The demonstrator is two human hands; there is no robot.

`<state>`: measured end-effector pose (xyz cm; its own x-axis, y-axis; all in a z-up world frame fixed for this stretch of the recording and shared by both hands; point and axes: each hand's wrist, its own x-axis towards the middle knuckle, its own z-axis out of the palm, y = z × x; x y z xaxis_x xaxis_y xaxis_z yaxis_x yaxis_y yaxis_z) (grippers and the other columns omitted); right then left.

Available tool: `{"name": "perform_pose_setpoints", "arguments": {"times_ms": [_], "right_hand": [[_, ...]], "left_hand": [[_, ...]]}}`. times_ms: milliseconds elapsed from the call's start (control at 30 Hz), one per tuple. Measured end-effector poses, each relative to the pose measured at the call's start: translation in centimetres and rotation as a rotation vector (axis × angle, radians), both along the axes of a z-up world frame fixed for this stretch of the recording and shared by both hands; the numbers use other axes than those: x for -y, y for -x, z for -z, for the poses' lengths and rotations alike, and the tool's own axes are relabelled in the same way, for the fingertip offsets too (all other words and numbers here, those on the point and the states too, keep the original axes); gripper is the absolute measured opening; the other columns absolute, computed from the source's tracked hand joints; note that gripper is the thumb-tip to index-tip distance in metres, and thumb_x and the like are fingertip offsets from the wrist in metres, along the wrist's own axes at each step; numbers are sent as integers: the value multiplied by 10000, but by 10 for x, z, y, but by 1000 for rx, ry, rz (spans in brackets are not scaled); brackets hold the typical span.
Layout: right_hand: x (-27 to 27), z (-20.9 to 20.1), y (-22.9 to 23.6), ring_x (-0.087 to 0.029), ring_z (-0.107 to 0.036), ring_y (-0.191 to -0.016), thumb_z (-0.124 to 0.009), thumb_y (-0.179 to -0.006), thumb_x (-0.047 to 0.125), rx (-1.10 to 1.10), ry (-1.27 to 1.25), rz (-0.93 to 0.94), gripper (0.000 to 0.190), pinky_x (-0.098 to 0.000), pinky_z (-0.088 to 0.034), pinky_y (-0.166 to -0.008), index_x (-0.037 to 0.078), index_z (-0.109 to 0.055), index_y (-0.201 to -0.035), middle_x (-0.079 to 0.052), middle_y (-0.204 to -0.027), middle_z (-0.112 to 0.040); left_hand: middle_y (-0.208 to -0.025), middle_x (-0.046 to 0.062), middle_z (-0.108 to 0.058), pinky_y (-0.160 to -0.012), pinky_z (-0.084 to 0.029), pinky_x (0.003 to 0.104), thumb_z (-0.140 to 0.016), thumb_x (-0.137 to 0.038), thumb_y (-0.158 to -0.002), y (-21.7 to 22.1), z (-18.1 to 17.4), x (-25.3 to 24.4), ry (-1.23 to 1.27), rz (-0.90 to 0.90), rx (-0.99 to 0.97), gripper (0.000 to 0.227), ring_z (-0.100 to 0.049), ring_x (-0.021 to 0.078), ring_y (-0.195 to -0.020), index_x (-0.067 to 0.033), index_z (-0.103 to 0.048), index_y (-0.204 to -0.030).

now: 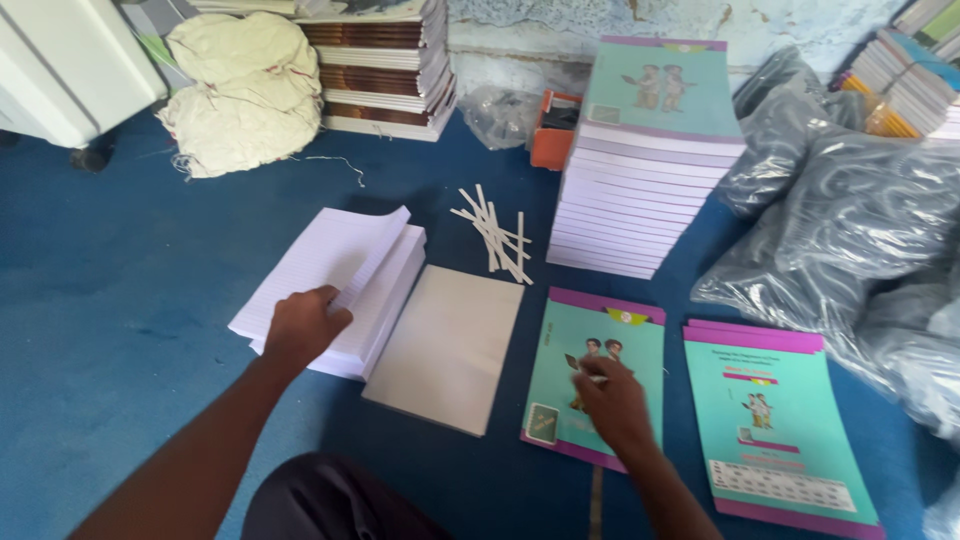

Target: The person assembles notebooks by inserting loose lined paper into printed covers. They pick up a cover, place a stack of paper inside, and then place the completed notebook onto a growing pile.

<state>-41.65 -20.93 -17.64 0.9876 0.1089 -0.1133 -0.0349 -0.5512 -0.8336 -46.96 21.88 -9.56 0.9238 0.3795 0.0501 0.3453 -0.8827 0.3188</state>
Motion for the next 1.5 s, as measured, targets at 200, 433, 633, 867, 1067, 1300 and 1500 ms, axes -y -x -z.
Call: {"name": "perform_pose_setpoints", "arguments": {"times_ms": [200,433,633,867,1067,1300,1500], "right_hand": [[-115,-24,-14,-266,-754,-986,-576,-975,330,-147,-292,-245,469,-360,-626,-799,16,-602,-1322,-187,-1173,-730],[-226,-35,-38,-392,-704,-1151,-613,-960,446,-354,-778,-256,725,-418,-605,-982,-133,-497,-1379,-328,-1277,-639],[-286,-44,-48,-409,-661,-1225,-629,-953,421,-485,-755,-254,740,-426,-567,-1038,-127,-444,-1413,-331,-1356,-575],[-325,-53,-41,-346,-702,-1105,-604,-985,423,-682,-675,-216,675,-401,-593,-982,-120,-485,-1369,-313,-1275,-631],[-337,-45,-40,-313,-701,-883,-681,-951,348,-647,-663,-173,623,-430,-642,-758,-115,-517,-1335,-275,-1131,-632],[-339,-37,-43,-348,-755,-940,-688,-919,125,-634,-575,-73,607,-406,-671,-715,-25,-385,-1422,-296,-1192,-651],[-334,-19,-43,-360,-724,-1014,-671,-906,91,-629,-704,-92,592,-475,-609,-802,48,-484,-1466,-224,-1258,-684]], "left_hand": [[-899,202,-767,-839,-600,431,-692,-272,-882,0,-4,5,4,-17,-22,439,-763,313,-791,-32,-683,-1250],[-831,193,-755,-753,-613,412,-695,-250,-908,1,-3,6,-26,26,6,391,-764,286,-721,-15,-671,-1220],[-795,181,-754,-760,-606,417,-714,-253,-892,3,-1,2,-4,44,47,293,-752,300,-722,-32,-721,-1084],[-820,173,-769,-714,-610,399,-788,-286,-834,7,2,-1,41,37,138,416,-764,275,-695,-42,-702,-1159],[-913,130,-778,-679,-622,379,-853,-405,-776,9,4,4,45,-26,167,615,-775,249,-712,-9,-654,-1201],[-973,93,-782,-776,-602,368,-842,-506,-794,17,1,8,97,-129,74,583,-771,226,-847,-70,-692,-1151],[-981,90,-776,-745,-615,350,-752,-304,-882,11,8,-26,599,-183,313,318,-746,179,-833,-81,-720,-1105]]}}
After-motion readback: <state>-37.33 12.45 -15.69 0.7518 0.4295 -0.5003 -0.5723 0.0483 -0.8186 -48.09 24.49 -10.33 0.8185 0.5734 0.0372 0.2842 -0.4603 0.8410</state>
